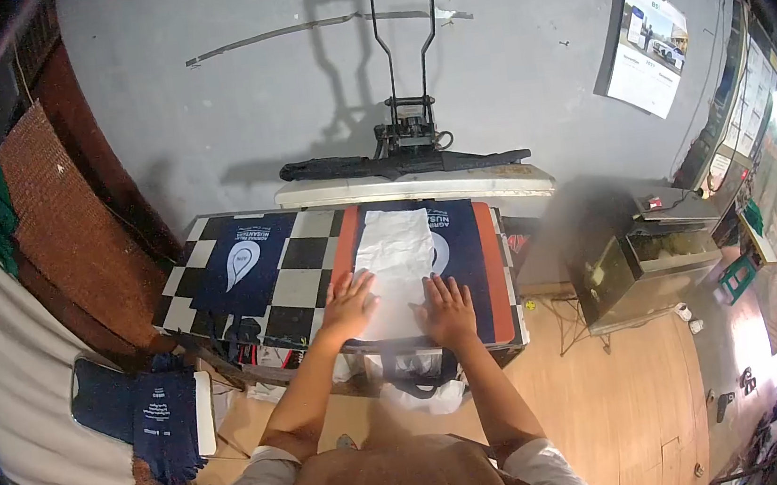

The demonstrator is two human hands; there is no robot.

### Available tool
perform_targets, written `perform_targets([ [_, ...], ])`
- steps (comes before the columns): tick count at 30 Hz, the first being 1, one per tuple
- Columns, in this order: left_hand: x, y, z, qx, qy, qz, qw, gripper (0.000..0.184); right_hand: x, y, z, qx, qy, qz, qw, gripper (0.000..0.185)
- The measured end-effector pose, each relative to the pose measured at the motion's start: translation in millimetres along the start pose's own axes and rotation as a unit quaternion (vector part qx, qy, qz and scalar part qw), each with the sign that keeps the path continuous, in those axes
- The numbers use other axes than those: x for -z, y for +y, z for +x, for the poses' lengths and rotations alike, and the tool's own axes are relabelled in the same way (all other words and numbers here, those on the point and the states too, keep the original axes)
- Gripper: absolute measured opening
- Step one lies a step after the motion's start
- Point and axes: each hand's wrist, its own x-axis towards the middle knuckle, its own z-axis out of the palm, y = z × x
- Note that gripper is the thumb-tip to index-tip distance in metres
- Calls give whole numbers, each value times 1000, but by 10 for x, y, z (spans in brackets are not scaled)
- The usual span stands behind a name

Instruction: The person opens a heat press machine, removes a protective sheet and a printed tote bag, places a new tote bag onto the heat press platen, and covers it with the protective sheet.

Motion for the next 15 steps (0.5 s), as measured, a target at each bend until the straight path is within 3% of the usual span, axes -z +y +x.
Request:
perform_targets([
  [3, 53, -188, 33, 24, -8, -49, 998, 52, 0, 17, 6, 0, 8, 2, 1000, 69],
  [6, -2, -164, 12, 24, 20, -15, 999, 53, -65, 238, 196, 12, -39, 24, 999, 66],
  [8, 6, -144, 0, 29, 20, -19, 999, 53, -56, 313, 419, -69, -98, 167, 979, 65],
  [10, 1, -156, 1, 13, 37, -11, 999, 54, -98, 67, 598, -90, -51, 145, 984, 64],
  [12, 42, -142, 8, 20, 0, 10, 1000, 55, -189, -208, 783, 2, 1, 140, 990, 65],
  [13, 26, -152, 15, 17, -2, 17, 1000, 56, -248, -346, 870, -1, 2, 142, 990, 65],
  [15, -13, -191, -1, 3, 12, 28, 1000, 58, -371, -560, 1018, 97, -62, 47, 992, 64],
])
